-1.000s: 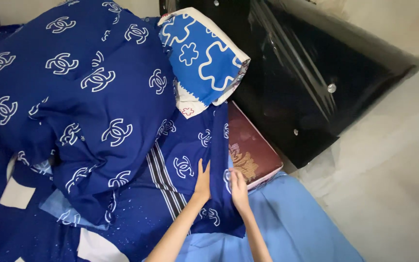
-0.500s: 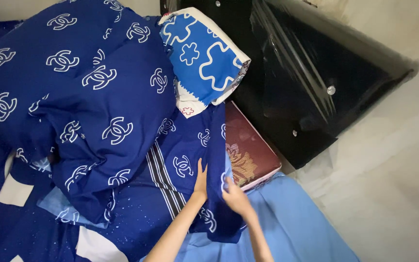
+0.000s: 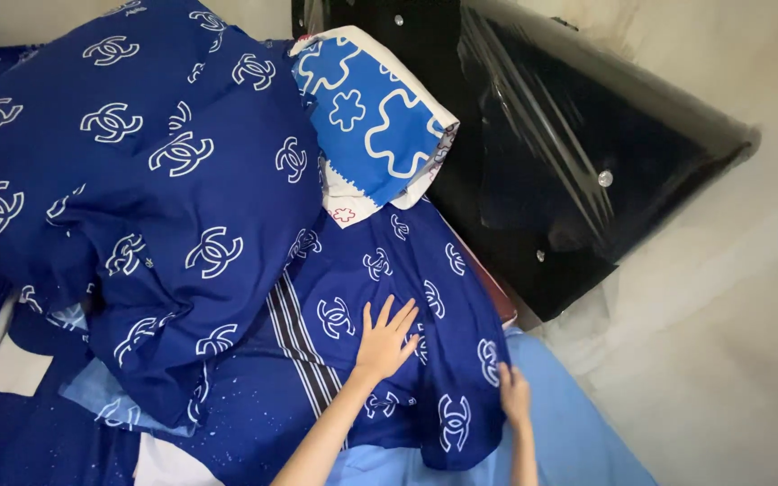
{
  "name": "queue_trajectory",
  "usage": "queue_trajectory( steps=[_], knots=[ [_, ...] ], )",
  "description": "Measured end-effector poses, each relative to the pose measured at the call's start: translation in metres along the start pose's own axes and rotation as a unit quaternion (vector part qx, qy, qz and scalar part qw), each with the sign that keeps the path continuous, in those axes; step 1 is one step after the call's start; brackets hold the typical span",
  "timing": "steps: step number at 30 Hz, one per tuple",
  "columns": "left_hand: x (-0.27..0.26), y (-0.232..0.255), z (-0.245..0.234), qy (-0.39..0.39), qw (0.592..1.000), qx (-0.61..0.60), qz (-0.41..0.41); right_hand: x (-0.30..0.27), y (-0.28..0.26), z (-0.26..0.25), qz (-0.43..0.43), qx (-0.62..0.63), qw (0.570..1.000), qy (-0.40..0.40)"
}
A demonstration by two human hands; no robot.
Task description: Covering a mattress with a blue patterned bed sheet and arranging pillows.
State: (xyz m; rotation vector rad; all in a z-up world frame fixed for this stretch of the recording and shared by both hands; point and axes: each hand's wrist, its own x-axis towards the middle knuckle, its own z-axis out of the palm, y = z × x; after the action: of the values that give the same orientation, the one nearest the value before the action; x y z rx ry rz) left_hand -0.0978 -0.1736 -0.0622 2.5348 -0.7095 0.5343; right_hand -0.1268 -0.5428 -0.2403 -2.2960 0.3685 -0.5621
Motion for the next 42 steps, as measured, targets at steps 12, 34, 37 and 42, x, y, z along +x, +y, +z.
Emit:
queue_trajectory(
  steps=[12,34,37,42],
  knots=[
    [0.002,0.001,-0.004,-0.011,1.000,-0.005,-0.011,-0.011,-0.144,-0.071,0.038,0.022,0.999,-0.001],
    [-0.003,-0.003,0.002,-0.159,0.902,0.400,0.029,-0.116,-0.304,0.023,-0.206,0.075,0.975,-0.029],
    [0.004,-0.010,-0.002,-0.144,0.988,0.051,-0.010,-0.117,-0.279,0.025,-0.190,0.089,0.977,-0.035],
    [0.041,-0.102,0.100,0.153,0.685,-0.620,-0.350,-0.133,-0.248,0.014,-0.067,0.052,0.994,-0.075]
  ],
)
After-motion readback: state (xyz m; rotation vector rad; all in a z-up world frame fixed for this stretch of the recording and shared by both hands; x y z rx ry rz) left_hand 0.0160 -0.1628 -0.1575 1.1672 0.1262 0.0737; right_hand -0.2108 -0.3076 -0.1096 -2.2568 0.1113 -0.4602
